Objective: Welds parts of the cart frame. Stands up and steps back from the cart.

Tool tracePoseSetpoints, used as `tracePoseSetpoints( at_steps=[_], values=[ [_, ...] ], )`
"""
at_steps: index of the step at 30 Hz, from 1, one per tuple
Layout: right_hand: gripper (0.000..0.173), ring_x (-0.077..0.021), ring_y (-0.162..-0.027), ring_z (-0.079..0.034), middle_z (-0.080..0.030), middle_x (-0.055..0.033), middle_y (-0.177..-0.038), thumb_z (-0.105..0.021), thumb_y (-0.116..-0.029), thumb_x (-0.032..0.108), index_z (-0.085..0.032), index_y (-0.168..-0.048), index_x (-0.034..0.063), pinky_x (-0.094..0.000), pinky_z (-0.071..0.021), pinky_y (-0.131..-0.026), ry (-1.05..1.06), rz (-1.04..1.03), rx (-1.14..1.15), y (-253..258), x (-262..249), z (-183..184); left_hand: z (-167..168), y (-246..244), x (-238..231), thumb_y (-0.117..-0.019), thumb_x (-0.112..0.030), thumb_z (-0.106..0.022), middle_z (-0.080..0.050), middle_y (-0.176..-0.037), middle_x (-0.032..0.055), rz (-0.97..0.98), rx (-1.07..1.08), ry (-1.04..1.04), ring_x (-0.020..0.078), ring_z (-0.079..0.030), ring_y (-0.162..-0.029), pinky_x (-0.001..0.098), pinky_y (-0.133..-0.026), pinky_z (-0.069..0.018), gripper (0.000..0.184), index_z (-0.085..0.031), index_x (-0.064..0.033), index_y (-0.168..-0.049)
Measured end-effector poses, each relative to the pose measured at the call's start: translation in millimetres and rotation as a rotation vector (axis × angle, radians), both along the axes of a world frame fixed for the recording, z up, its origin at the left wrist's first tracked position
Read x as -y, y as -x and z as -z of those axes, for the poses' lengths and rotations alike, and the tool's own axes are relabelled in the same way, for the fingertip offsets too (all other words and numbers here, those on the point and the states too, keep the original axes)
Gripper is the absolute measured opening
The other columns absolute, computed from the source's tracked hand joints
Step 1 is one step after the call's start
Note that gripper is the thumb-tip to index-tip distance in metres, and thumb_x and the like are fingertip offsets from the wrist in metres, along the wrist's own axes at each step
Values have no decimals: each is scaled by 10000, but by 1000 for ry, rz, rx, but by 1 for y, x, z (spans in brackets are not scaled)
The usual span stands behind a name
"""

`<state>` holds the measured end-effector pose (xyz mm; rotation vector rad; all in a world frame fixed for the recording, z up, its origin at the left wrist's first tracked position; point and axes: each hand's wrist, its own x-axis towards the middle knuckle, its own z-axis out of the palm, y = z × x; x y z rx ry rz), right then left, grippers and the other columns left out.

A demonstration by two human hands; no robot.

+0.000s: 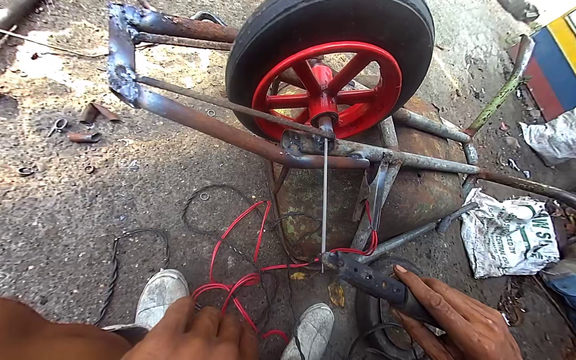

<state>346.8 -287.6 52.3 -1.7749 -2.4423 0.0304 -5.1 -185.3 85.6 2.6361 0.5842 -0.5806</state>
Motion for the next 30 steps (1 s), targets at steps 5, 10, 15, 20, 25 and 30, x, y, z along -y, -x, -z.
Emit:
tracePoseSetpoints(
  at_steps=[5,10,15,20,25,30],
  values=[
    [476,-227,-813,-687,-728,-138,-1019,-645,-985,356,-627,-1379,90,-322,-546,-692,9,-9,10,1,1,-3,-1,0,0,-1080,-380,-467,-667,-889,217,3,-13,4,388,-661,-778,504,-693,-478,480,-648,64,-1102],
    [457,-225,-808,-688,-731,-130,-1007,-643,-984,350,-643,-1362,93,-324,-545,-683,-3,-18,23,2,4,-1,0,0,0,-1080,-370,-466,-665,-883,213,2,-9,5,387,-662,-775,504,-700,-479,468,-647,61,-1109],
    [455,-214,-860,-701,-735,-120,-1050,-643,-986,355,-645,-1360,96,-317,-557,-719,-7,-4,23,0,1,3,0,0,2,-1086,-347,-446,-666,-889,212,3,-12,1,385,-667,-787,507,-709,-484,453,-646,58,-1118],
    [446,-243,-836,-712,-741,-137,-1037,-671,-971,339,-653,-1349,102,-361,-575,-713,7,5,-9,5,4,1,2,1,4,-1063,-307,-511,-669,-882,217,-60,29,18,400,-668,-788,531,-711,-499,389,-663,51,-1063],
    [481,-260,-814,-706,-730,-149,-1041,-666,-972,362,-623,-1380,110,-383,-574,-677,37,20,12,4,2,-3,3,1,3,-1080,-365,-477,-656,-855,217,-24,-1,13,407,-659,-756,548,-728,-502,451,-657,49,-1077],
    [476,-256,-855,-710,-732,-147,-1039,-659,-981,367,-626,-1379,109,-372,-578,-722,31,-4,3,3,2,-2,0,-1,4,-1078,-343,-492,-676,-899,236,-27,-3,11,415,-674,-797,546,-735,-502,441,-656,65,-1092]
  ],
)
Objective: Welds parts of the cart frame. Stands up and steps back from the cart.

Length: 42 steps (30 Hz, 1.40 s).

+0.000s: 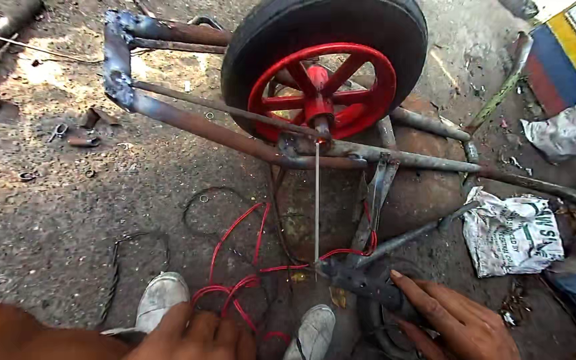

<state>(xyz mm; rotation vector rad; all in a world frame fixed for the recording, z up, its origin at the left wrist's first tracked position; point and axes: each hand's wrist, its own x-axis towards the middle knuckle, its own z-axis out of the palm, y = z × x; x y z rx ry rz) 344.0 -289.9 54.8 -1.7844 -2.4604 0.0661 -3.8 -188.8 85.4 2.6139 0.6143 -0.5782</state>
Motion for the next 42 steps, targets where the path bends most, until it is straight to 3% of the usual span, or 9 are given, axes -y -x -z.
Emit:
tracePoseSetpoints(
  at_steps=[6,10,25,42],
  values=[
    [469,-237,-832,-703,-733,-134,-1037,-644,-985,356,-630,-1376,98,-347,-563,-698,-19,-2,10,-2,-3,1,0,0,-1,-1078,-370,-473,-660,-882,223,14,-17,6,399,-663,-785,523,-717,-486,467,-644,64,-1098],
    [446,-223,-906,-722,-747,-126,-1085,-657,-980,352,-652,-1347,98,-341,-582,-767,-43,18,3,-2,-3,3,0,-1,-1,-1079,-386,-482,-676,-924,224,5,-55,26,404,-670,-812,536,-739,-499,472,-649,50,-1147],
    [440,-252,-811,-695,-731,-137,-1014,-653,-981,345,-638,-1356,116,-357,-557,-688,-27,-24,16,3,0,3,3,1,-1,-1063,-336,-518,-650,-855,223,-5,7,13,403,-656,-762,532,-705,-489,420,-644,65,-1060],
    [465,-233,-837,-703,-735,-132,-1033,-642,-986,359,-631,-1374,104,-342,-562,-711,-50,-4,29,-7,-4,7,2,0,-2,-1065,-341,-509,-662,-884,226,-2,-20,26,409,-663,-785,533,-715,-491,428,-645,65,-1086]
  ],
)
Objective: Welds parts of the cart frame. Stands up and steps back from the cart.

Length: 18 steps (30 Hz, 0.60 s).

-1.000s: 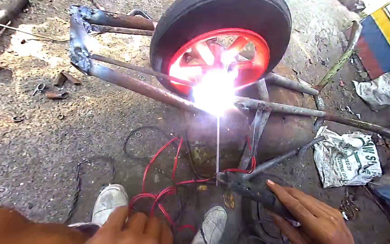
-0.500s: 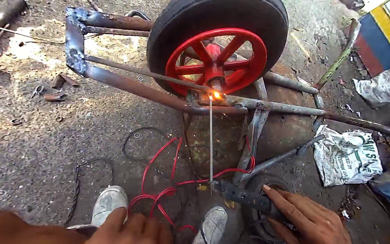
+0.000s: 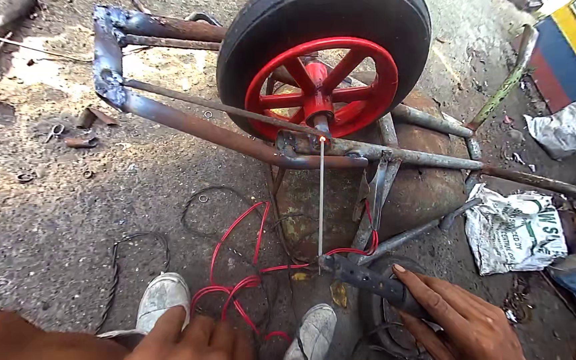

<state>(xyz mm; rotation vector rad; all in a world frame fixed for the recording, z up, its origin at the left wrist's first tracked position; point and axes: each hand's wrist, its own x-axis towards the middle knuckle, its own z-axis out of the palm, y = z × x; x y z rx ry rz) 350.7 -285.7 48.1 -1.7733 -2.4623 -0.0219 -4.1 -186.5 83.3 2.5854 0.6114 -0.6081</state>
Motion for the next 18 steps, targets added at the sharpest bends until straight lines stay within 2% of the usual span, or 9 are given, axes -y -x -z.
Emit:
tracePoseSetpoints(
  at_steps=[8,11,15,18],
  values=[
    [462,-235,-874,-709,-739,-133,-1059,-636,-991,360,-632,-1375,102,-338,-565,-736,8,7,2,1,-1,0,1,1,0,-1080,-358,-470,-662,-885,225,22,2,-21,400,-661,-776,522,-705,-485,463,-643,70,-1116],
    [461,-243,-833,-700,-732,-138,-1035,-634,-991,353,-629,-1373,96,-346,-557,-705,3,3,4,1,-1,-1,0,1,-1,-1077,-362,-476,-668,-892,222,27,-7,-21,393,-663,-780,510,-697,-480,466,-645,70,-1118],
    [450,-226,-864,-703,-738,-124,-1067,-638,-993,358,-639,-1366,107,-329,-558,-730,-6,11,9,0,-1,1,-1,1,0,-1081,-361,-467,-668,-897,224,13,-3,-23,395,-660,-778,513,-702,-480,471,-644,73,-1127],
    [439,-239,-834,-699,-736,-132,-1033,-648,-985,354,-647,-1347,104,-344,-558,-708,-7,-8,9,1,1,1,0,2,1,-1075,-328,-493,-660,-881,226,-16,19,-10,400,-656,-767,524,-700,-485,429,-650,71,-1108]
  ],
)
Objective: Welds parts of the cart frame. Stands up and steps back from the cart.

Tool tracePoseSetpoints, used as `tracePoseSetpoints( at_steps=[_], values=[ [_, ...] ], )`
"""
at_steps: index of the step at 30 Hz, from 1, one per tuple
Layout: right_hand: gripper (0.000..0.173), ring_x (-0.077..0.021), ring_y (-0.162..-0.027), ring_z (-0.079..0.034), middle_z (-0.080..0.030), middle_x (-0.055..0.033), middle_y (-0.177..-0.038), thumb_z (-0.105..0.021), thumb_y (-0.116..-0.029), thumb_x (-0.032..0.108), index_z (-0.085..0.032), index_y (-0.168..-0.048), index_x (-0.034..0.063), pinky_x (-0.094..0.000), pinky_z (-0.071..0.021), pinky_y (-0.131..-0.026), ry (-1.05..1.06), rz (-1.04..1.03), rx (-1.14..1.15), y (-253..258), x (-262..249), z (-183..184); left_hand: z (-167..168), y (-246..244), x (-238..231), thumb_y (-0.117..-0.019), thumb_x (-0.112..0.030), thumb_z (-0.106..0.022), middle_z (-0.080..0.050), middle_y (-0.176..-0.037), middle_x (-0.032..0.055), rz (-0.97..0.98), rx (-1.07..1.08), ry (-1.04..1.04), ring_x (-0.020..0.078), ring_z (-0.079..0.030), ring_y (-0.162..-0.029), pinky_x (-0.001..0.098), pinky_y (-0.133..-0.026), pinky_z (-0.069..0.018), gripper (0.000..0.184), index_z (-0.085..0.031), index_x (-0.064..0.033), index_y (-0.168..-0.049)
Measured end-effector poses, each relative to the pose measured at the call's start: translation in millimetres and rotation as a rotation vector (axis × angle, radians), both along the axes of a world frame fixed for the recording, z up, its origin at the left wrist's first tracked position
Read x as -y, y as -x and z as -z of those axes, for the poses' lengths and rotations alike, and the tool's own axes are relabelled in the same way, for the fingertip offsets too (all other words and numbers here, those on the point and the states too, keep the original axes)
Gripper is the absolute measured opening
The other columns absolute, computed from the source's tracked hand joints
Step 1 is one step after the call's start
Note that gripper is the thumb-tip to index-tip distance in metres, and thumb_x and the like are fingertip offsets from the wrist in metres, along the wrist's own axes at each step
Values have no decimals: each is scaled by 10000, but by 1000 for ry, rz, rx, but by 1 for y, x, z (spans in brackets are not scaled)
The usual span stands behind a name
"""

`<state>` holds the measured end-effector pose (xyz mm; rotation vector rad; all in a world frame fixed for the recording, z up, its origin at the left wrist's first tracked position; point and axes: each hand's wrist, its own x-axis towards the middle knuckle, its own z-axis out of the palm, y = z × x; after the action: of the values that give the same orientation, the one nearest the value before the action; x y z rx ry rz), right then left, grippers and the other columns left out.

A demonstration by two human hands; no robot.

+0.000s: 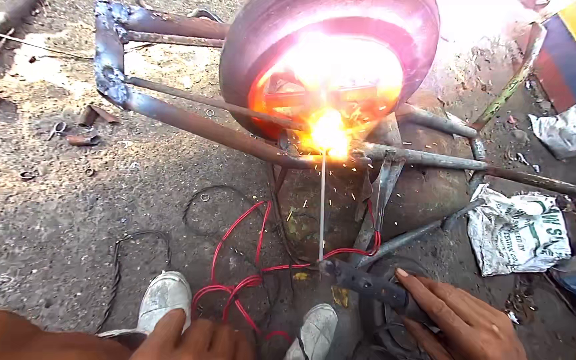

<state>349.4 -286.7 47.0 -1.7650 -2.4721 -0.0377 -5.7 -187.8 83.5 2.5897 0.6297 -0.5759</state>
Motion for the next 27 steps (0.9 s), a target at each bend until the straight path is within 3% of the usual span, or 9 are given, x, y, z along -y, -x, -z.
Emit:
tracePoseSetpoints(
  at_steps=[11,27],
  values=[
    [451,-243,-831,-695,-731,-133,-1036,-626,-994,344,-626,-1377,105,-343,-553,-707,14,2,-7,-1,0,0,-2,-1,-1,-1086,-374,-465,-669,-922,233,14,-19,11,410,-668,-811,535,-722,-489,485,-639,74,-1145],
    [455,-231,-830,-694,-734,-128,-1039,-621,-998,357,-630,-1378,106,-332,-543,-695,-4,6,12,-3,-3,1,-3,-1,-2,-1080,-332,-483,-669,-942,231,8,-35,34,417,-665,-823,541,-739,-491,436,-641,66,-1163]
  ],
)
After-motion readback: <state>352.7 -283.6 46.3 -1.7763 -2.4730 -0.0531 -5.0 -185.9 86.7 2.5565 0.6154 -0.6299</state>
